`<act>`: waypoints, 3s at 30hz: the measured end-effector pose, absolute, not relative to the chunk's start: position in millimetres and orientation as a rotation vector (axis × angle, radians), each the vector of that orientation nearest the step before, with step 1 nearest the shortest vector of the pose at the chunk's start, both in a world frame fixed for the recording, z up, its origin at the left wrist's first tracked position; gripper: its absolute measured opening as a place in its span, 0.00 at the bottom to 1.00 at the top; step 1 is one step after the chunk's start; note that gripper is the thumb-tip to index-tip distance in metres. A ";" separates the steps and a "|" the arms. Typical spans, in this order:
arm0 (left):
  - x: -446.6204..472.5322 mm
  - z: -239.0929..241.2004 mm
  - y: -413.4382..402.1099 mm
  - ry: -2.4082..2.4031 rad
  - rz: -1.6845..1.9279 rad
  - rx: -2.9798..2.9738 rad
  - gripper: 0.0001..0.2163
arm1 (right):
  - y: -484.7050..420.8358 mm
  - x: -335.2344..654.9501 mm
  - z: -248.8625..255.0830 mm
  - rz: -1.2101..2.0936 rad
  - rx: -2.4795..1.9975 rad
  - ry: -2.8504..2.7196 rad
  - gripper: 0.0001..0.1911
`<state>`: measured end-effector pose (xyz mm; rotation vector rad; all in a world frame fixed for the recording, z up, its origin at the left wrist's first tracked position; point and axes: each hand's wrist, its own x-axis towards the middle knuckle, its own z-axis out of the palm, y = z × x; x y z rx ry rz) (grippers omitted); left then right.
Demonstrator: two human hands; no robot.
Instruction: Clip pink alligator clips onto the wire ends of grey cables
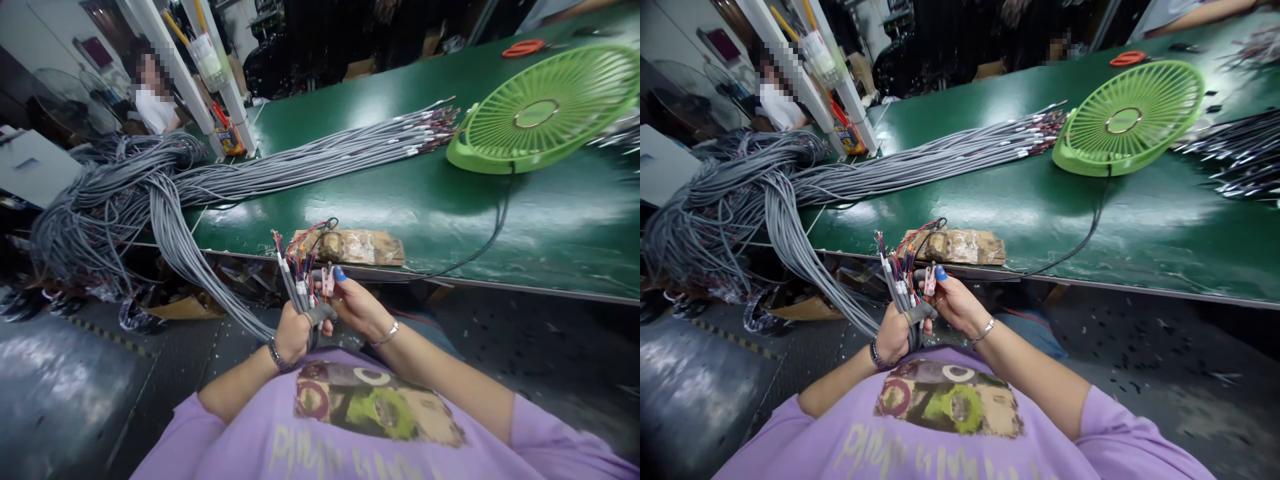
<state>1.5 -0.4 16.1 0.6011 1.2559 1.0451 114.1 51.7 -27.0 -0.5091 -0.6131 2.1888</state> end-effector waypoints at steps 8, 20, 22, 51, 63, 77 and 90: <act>2.0 21.7 -3.2 1.263 1.032 0.631 0.16 | 52.0 113.6 -33.6 2.146 -0.537 -0.578 0.23; -5.6 21.3 -12.3 1.217 1.045 0.639 0.14 | 54.1 122.7 -14.0 2.140 -0.732 -0.549 0.19; -5.0 21.0 -10.1 1.205 1.070 0.623 0.14 | 54.6 122.6 -12.5 2.097 -0.760 -0.591 0.16; -3.6 24.4 -6.9 1.212 1.010 0.614 0.16 | 52.2 118.1 -25.2 2.116 -0.663 -0.561 0.26; 1.3 16.6 -9.8 1.281 1.131 0.633 0.18 | 50.2 118.9 -16.0 2.064 -0.682 -0.640 0.19; 3.2 12.2 -8.1 1.308 1.134 0.634 0.17 | 54.0 116.8 -25.8 2.118 -0.648 -0.569 0.21; 0.0 13.9 -7.6 1.302 1.326 0.683 0.15 | 53.8 114.9 -26.1 2.137 -0.611 -0.363 0.16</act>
